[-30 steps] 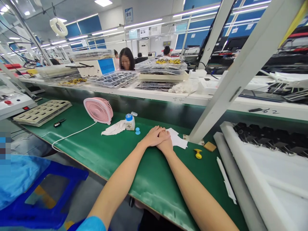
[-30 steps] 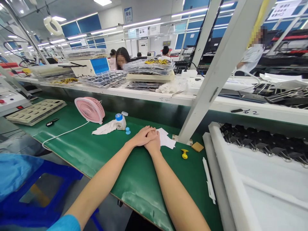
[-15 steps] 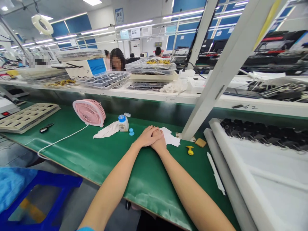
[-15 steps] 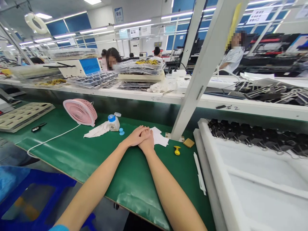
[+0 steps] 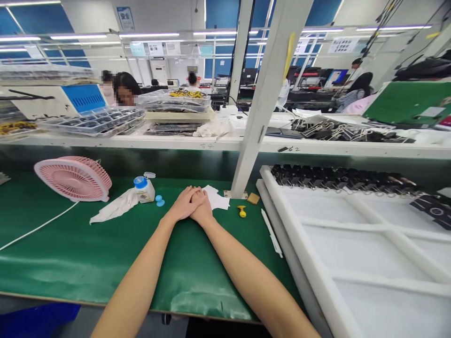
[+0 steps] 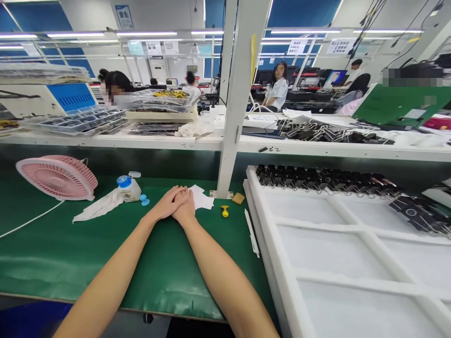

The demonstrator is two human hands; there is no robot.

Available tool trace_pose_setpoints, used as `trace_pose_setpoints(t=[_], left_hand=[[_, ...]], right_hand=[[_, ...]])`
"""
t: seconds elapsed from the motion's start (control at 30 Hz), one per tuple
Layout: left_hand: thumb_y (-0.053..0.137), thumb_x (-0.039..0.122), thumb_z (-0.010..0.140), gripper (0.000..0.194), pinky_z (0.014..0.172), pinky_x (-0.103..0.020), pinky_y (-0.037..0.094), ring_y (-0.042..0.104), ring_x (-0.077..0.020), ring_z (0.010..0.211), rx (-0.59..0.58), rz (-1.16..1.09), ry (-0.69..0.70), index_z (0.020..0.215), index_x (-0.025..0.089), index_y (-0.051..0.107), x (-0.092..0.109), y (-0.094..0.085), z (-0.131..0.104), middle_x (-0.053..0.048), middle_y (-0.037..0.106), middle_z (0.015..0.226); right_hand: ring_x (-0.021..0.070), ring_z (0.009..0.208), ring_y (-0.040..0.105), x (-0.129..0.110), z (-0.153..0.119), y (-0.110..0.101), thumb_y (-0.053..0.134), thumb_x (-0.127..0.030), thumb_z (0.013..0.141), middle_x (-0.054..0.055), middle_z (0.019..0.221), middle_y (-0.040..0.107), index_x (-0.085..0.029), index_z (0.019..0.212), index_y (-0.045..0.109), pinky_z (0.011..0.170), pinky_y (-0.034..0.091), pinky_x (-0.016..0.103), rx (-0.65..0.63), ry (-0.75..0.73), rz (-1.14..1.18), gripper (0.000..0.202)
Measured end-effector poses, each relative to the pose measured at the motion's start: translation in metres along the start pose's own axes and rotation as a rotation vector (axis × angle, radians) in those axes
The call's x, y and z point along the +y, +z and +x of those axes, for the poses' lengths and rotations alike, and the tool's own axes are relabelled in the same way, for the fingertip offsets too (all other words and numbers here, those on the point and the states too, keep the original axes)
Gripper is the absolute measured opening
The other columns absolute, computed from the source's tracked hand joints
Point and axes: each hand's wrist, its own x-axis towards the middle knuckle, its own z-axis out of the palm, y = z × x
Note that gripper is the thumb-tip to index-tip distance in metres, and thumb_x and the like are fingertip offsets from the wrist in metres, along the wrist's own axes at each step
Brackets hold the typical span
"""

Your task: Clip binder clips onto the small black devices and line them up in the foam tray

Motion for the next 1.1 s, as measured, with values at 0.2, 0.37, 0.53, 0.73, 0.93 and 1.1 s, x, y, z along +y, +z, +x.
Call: trace_pose_setpoints(t=[0.2, 0.37, 0.53, 0.73, 0.93, 1.1], left_hand=[[0.05, 0.069, 0.091, 0.071, 0.129, -0.05, 0.019, 0.026, -0.0318, 0.156, 0.022, -0.017, 0.008, 0.146, 0.025, 0.056, 0.0008, -0.0006, -0.0008, -0.01, 0.042, 0.163], [0.051, 0.068, 0.091, 0.069, 0.129, -0.05, 0.018, 0.026, -0.0317, 0.157, 0.026, -0.024, 0.007, 0.146, 0.026, 0.056, 0.0014, -0.0001, -0.001, -0.009, 0.042, 0.162], [0.049, 0.068, 0.092, 0.072, 0.129, -0.05, 0.016, 0.022, -0.0311, 0.158, -0.001, -0.022, -0.01, 0.149, 0.024, 0.053, 0.0025, -0.0008, -0.0012, -0.009, 0.039, 0.164], [0.05, 0.068, 0.092, 0.069, 0.129, -0.05, 0.018, 0.024, -0.0317, 0.157, 0.013, -0.03, 0.005, 0.147, 0.026, 0.055, 0.0023, -0.0012, -0.0012, -0.008, 0.041, 0.163], [0.047, 0.069, 0.094, 0.072, 0.129, -0.05, 0.018, 0.024, -0.0302, 0.157, -0.007, -0.017, 0.003, 0.151, 0.025, 0.051, -0.0001, -0.0008, -0.0005, -0.009, 0.039, 0.164], [0.047, 0.07, 0.093, 0.071, 0.128, -0.05, 0.019, 0.025, -0.0302, 0.157, 0.009, -0.026, -0.003, 0.149, 0.026, 0.053, 0.0, -0.0006, -0.0012, -0.008, 0.041, 0.163]], right_hand=[[0.0322, 0.154, 0.024, -0.0024, -0.0014, -0.0045, 0.042, -0.027, 0.104, 0.017, 0.164, 0.033, -0.008, 0.162, 0.029, 0.128, 0.018, 0.049, -0.02, 0.017, -0.007, 0.062], [0.0326, 0.153, 0.025, -0.002, -0.0008, -0.0037, 0.042, -0.027, 0.103, 0.019, 0.164, 0.033, -0.007, 0.161, 0.029, 0.127, 0.02, 0.049, -0.013, 0.006, -0.01, 0.063], [0.0317, 0.153, 0.027, -0.0012, 0.0005, -0.0012, 0.043, -0.026, 0.103, 0.018, 0.163, 0.035, -0.008, 0.161, 0.031, 0.127, 0.02, 0.05, -0.003, 0.022, 0.001, 0.062], [0.0327, 0.153, 0.026, -0.0014, 0.0006, -0.0012, 0.043, -0.027, 0.103, 0.019, 0.163, 0.035, -0.006, 0.16, 0.032, 0.128, 0.019, 0.05, -0.002, 0.007, -0.01, 0.062], [0.0315, 0.153, 0.026, -0.001, 0.0008, -0.0005, 0.041, -0.027, 0.104, 0.018, 0.163, 0.035, -0.006, 0.16, 0.033, 0.128, 0.018, 0.048, 0.008, 0.013, 0.006, 0.06], [0.0306, 0.153, 0.026, 0.0001, 0.0012, 0.0014, 0.04, -0.029, 0.105, 0.018, 0.164, 0.034, -0.007, 0.16, 0.032, 0.128, 0.017, 0.049, 0.01, 0.0, 0.004, 0.06]])
